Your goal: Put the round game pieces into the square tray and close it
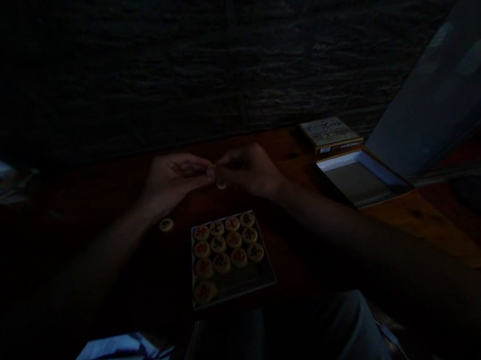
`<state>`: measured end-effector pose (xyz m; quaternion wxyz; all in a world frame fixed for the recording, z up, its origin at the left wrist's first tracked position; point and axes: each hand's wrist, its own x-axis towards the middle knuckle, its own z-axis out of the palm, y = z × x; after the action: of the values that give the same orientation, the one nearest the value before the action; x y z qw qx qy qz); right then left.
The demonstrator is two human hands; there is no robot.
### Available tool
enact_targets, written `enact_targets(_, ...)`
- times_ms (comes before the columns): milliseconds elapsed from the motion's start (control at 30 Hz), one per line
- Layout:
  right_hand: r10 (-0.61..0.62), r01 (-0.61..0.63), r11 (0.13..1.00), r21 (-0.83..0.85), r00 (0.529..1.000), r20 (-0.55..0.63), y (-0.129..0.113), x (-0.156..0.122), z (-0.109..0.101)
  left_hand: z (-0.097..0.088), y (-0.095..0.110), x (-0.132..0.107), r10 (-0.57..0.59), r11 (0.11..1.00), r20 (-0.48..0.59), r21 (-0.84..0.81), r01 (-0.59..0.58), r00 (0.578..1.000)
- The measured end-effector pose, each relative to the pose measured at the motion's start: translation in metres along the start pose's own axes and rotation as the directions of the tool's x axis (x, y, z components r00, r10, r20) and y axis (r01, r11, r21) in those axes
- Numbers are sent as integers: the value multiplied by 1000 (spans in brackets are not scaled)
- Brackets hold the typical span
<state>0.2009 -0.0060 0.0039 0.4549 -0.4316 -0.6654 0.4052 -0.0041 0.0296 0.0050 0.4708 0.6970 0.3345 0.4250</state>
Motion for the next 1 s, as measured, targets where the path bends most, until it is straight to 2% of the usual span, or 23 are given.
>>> enact_targets(200,-31,35,996,87,999,-43,-10,-4,5,0,-2,-3,-28,984,-55,-177,18,998)
enact_targets(433,-19,28,996,83,994,-109,-16,-4,6,3,-1,-3,-62,929,-14,-367,52,998)
enact_targets(533,-16,27,996,88,993,-119,-15,-4,5,3,-1,-3,-54,933,-8,-357,47,999)
enact_targets(667,-19,24,998,59,996,-89,-14,-6,6,1,-3,-3,0,970,36,-244,8,999)
enact_targets(800,26,-18,998,67,991,-130,-12,-6,9,2,-2,-5,63,984,92,-173,-47,994)
enact_targets(1000,19,-8,996,91,993,-120,-13,-7,9,6,-1,-7,65,979,67,-199,-50,996)
